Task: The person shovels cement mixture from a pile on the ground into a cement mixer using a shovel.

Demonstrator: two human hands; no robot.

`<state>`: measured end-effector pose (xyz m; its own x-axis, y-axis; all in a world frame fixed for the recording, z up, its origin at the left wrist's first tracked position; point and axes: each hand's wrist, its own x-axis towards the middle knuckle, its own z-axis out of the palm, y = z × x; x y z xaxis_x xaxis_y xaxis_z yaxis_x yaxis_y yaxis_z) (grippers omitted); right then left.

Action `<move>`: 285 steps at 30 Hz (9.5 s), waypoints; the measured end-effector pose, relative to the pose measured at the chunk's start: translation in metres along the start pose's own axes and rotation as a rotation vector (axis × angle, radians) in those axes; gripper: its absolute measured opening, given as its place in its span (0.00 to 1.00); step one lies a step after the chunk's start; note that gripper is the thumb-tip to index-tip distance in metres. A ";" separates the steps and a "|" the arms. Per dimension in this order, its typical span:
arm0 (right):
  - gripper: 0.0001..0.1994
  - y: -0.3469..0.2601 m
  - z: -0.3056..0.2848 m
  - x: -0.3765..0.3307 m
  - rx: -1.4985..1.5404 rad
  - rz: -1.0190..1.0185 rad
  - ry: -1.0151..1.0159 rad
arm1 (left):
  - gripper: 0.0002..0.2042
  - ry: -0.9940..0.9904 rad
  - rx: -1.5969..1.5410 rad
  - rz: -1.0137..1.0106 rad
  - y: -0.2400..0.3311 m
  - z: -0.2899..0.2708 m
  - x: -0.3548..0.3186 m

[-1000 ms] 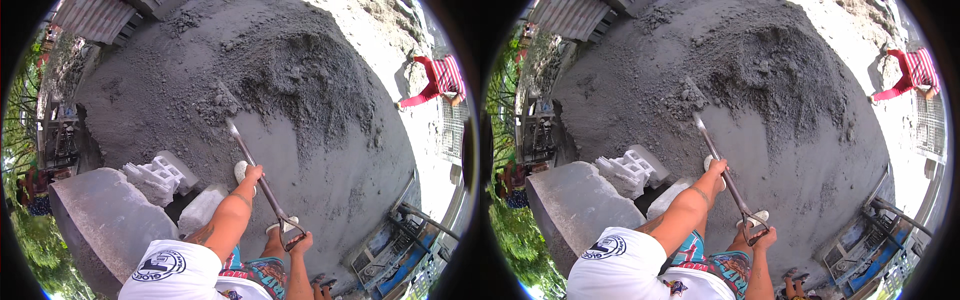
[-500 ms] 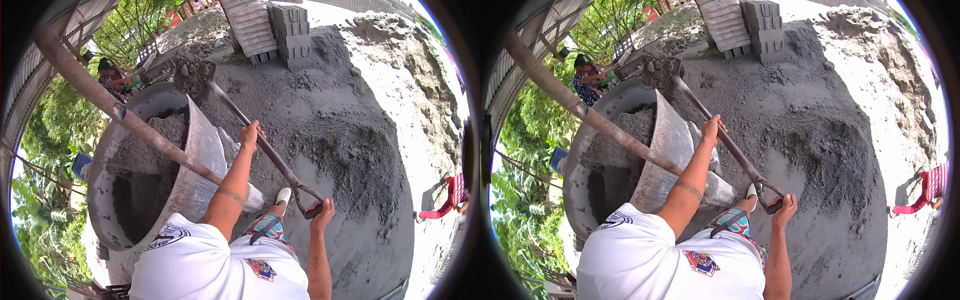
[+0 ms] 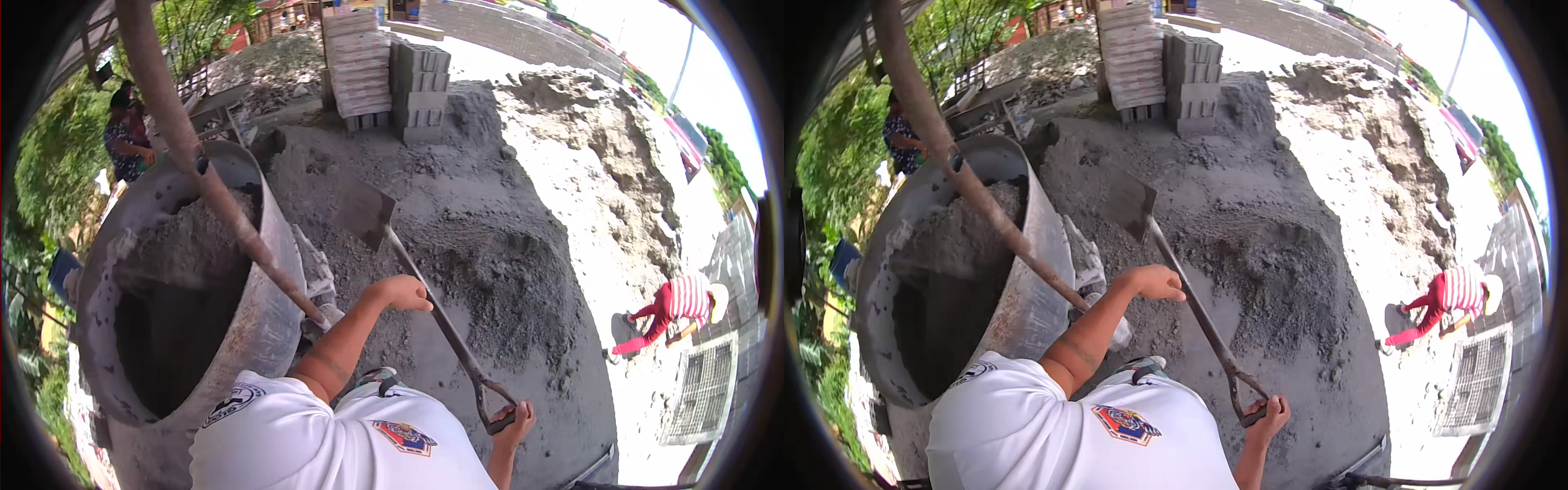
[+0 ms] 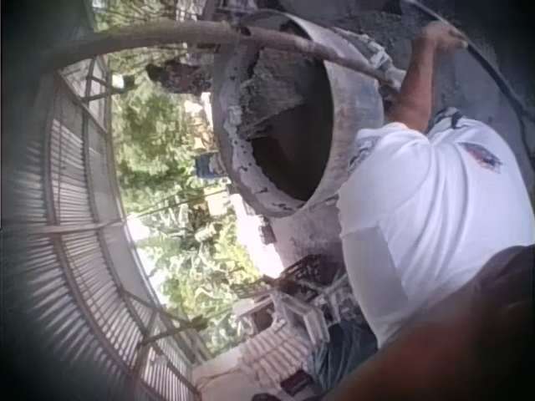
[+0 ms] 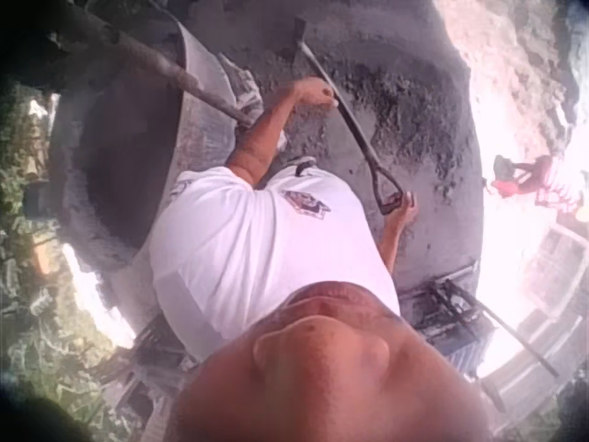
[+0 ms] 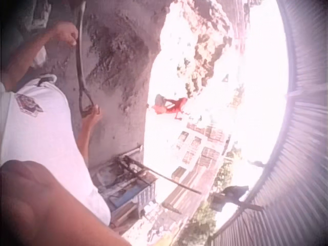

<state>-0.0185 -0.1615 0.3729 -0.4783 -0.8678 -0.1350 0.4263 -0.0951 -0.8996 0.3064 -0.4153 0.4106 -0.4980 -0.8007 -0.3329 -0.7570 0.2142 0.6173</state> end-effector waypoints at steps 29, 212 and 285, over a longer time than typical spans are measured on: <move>0.18 0.089 -0.075 -0.145 -0.963 0.329 1.265 | 0.13 -2.187 -2.203 0.829 0.343 -0.054 -0.188; 0.24 0.068 0.083 0.095 -0.463 -0.374 -0.250 | 0.16 0.682 -1.932 0.184 -0.049 0.005 0.024; 0.14 -0.009 -0.316 -0.113 0.121 0.433 1.256 | 0.06 -0.304 -1.046 -1.105 0.184 0.585 0.226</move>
<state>-0.2106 0.0916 0.2656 -0.6385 0.1901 -0.7458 0.7559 -0.0270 -0.6541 -0.1926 -0.2296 0.0321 -0.0729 -0.1237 -0.9896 -0.2349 -0.9622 0.1376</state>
